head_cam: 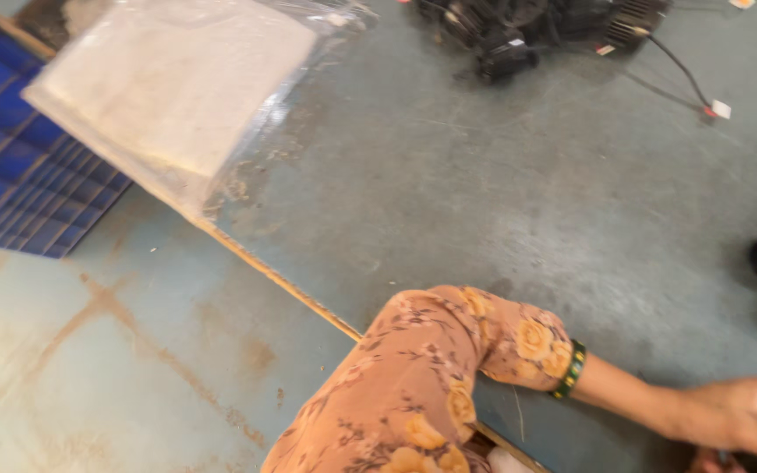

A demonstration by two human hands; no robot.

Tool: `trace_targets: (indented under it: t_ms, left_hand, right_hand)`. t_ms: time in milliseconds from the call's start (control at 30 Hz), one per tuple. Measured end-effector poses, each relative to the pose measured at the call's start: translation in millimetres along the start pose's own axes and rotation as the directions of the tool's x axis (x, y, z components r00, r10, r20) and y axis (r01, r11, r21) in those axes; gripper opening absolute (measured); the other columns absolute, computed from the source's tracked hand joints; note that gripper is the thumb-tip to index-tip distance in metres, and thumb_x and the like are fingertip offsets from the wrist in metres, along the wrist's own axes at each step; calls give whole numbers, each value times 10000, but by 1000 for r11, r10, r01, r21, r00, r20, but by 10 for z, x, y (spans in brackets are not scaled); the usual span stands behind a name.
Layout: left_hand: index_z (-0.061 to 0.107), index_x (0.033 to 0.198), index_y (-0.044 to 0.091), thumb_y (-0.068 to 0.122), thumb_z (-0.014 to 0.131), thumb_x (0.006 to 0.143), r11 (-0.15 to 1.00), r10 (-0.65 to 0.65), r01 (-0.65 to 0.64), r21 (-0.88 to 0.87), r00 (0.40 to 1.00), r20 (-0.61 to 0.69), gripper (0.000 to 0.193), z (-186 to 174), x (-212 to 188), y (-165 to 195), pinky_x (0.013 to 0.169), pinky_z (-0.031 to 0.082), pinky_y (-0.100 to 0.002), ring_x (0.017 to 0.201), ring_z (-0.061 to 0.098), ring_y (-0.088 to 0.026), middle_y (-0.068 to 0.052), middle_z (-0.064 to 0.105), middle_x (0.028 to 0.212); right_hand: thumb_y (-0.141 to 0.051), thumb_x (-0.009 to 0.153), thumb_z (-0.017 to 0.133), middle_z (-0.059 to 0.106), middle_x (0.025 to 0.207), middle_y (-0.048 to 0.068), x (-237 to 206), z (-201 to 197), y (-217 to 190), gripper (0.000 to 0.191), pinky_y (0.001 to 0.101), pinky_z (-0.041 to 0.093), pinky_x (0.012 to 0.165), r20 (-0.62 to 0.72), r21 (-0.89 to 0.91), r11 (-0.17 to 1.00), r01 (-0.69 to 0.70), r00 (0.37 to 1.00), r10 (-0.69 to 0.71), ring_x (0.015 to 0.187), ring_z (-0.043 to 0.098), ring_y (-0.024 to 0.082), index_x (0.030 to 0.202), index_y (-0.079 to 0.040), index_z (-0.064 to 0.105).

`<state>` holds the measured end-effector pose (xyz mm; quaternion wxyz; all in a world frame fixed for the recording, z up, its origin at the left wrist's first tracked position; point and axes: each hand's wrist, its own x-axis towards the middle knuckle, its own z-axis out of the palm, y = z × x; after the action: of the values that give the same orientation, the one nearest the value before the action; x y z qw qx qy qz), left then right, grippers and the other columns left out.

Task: The person inserts wires into black cylindrical housings, applies a paste-like substance to the wire ends, and secures the wires inside the housings. The person handles multiple housings and wires one at a time, placing finished units on the table.

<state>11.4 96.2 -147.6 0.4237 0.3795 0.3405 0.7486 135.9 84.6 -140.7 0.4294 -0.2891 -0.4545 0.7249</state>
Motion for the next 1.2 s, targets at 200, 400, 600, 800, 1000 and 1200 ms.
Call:
trace_targets:
  t_ms: [200,400,600,800,1000,1200]
  left_hand:
    - [429,1123,48,189,802,946,892,-56,84,-445,995,77,436,87,-239,753,764,611,-402,894,724,-283,-216,699,1059]
    - [404,1228,123,166,729,945,871,-279,297,-390,955,104,433,103,-214,1153,759,611,-400,935,718,-272,-223,686,1147]
    - [362,1194,131,158,720,940,888,-258,299,-350,953,161,440,130,-278,1219,776,621,-386,938,712,-260,-215,668,1145]
    - [336,1172,137,122,739,927,932,-185,242,-271,958,219,471,83,-316,1220,827,617,-375,965,706,-235,-206,668,1153]
    - [378,1228,137,51,816,867,999,-4,13,-30,962,273,575,25,-223,1319,930,566,-311,1033,650,-161,-161,675,1151]
    - [394,1233,140,76,856,822,996,-37,7,92,947,320,621,-43,-185,1466,937,567,-290,1024,637,-127,-125,670,1218]
  right_hand:
    - [53,1099,643,683,1063,167,-366,-125,-143,38,318,564,938,19,4,999,51,999,-51,940,688,228,1111,88,635]
    - [-12,1006,684,739,1042,187,-490,92,-197,121,284,516,808,-68,-82,996,31,997,-37,840,659,183,1068,92,682]
    - [-23,964,692,726,1037,127,-636,256,-212,178,292,516,798,-88,22,998,56,995,-54,829,639,157,1103,87,708]
    - [-30,959,709,719,1032,116,-669,307,-213,202,319,531,844,-63,90,996,29,998,-23,880,659,178,1121,91,704]
    - [-63,965,682,735,1032,119,-595,321,-331,220,324,536,891,59,6,998,-68,996,67,945,684,189,1133,79,701]
    - [-81,1024,623,752,945,111,-658,265,-270,185,308,552,880,101,-292,956,-36,993,68,916,706,173,1030,73,725]
